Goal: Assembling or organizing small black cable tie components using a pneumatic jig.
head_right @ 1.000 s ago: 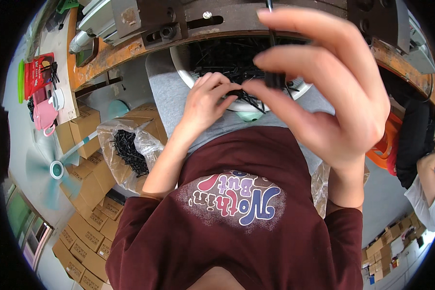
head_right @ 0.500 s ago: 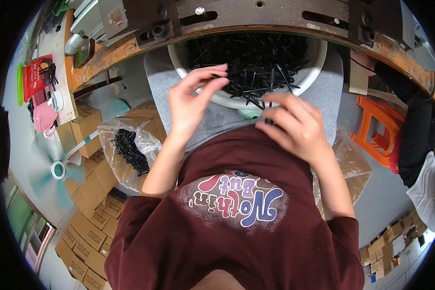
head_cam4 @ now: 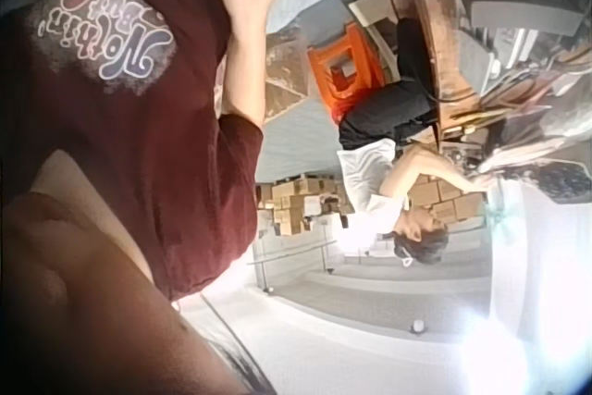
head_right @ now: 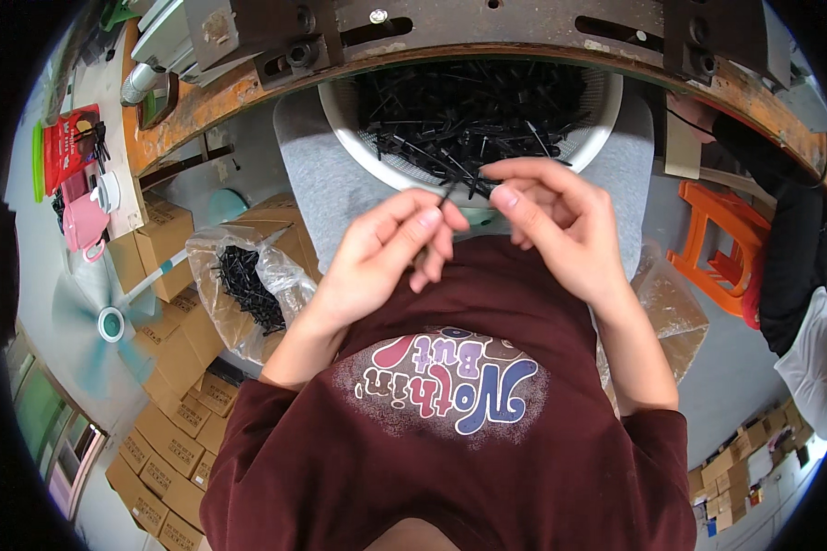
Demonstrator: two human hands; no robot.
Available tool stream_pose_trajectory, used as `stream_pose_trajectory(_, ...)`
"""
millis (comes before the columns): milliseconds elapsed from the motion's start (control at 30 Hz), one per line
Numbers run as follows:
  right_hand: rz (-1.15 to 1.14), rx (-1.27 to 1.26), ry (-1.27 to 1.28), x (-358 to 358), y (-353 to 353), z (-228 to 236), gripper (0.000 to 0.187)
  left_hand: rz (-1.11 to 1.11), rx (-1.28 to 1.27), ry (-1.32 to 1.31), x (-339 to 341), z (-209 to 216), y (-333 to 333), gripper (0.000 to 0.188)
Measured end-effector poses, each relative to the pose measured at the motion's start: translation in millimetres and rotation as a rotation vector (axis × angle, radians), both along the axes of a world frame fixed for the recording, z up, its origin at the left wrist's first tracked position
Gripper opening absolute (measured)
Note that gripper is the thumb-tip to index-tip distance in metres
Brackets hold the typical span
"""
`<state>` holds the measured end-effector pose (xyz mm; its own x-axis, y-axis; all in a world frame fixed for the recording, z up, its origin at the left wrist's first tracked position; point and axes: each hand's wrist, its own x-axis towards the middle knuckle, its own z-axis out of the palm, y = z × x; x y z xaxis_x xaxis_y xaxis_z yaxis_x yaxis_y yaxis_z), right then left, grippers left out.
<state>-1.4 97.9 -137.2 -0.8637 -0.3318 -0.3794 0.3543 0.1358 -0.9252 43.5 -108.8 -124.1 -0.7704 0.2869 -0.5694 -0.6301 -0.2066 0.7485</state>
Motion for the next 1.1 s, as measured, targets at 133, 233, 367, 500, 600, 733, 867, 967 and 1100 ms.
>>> stream_pose_trajectory(133, -0.042, -0.25, -0.2, 4.2, -8.5, 7.5, 0.017, -0.135, 0.081, 0.011, -1.7, 6.5, 2.4, 0.026)
stream_pose_trajectory(233, -0.055, -0.276, -0.205, 2.7, -8.2, 5.7, 0.016, -0.14, 0.085, 0.016, -1.5, 8.0, 4.6, 0.028)
stream_pose_trajectory(367, -0.105, -0.27, -0.214, 4.5, -7.0, 2.4, 0.014, -0.184, 0.167, -0.068, -6.7, 10.5, 4.0, 0.029)
stream_pose_trajectory(500, -0.14, -0.31, -0.236, 6.3, -4.8, 0.0, 0.014, -0.175, 0.176, -0.123, -7.2, 12.1, 4.2, 0.027)
stream_pose_trajectory(600, -0.142, -0.333, -0.217, 5.2, -6.6, -1.0, 0.014, -0.142, 0.08, -0.072, -3.5, 9.9, 8.2, 0.023)
stream_pose_trajectory(733, -0.154, -0.178, -0.139, 0.8, -7.8, -3.1, 0.012, -0.114, -0.008, 0.002, 0.7, 3.7, 5.6, 0.019)
stream_pose_trajectory(867, 0.005, 0.334, 0.297, 4.4, -11.8, -39.9, 0.016, -0.034, -0.049, -0.027, 0.9, 0.9, 0.2, 0.018)
stream_pose_trajectory(967, 0.18, 0.562, 0.538, 7.3, -19.2, -62.2, 0.029, 0.131, -0.045, 0.011, 0.8, -6.1, -7.9, 0.016)
stream_pose_trajectory(1100, 0.331, 0.713, 0.729, 2.6, -29.8, -76.2, 0.029, 0.288, -0.081, 0.117, 0.3, -17.3, -24.4, 0.013)
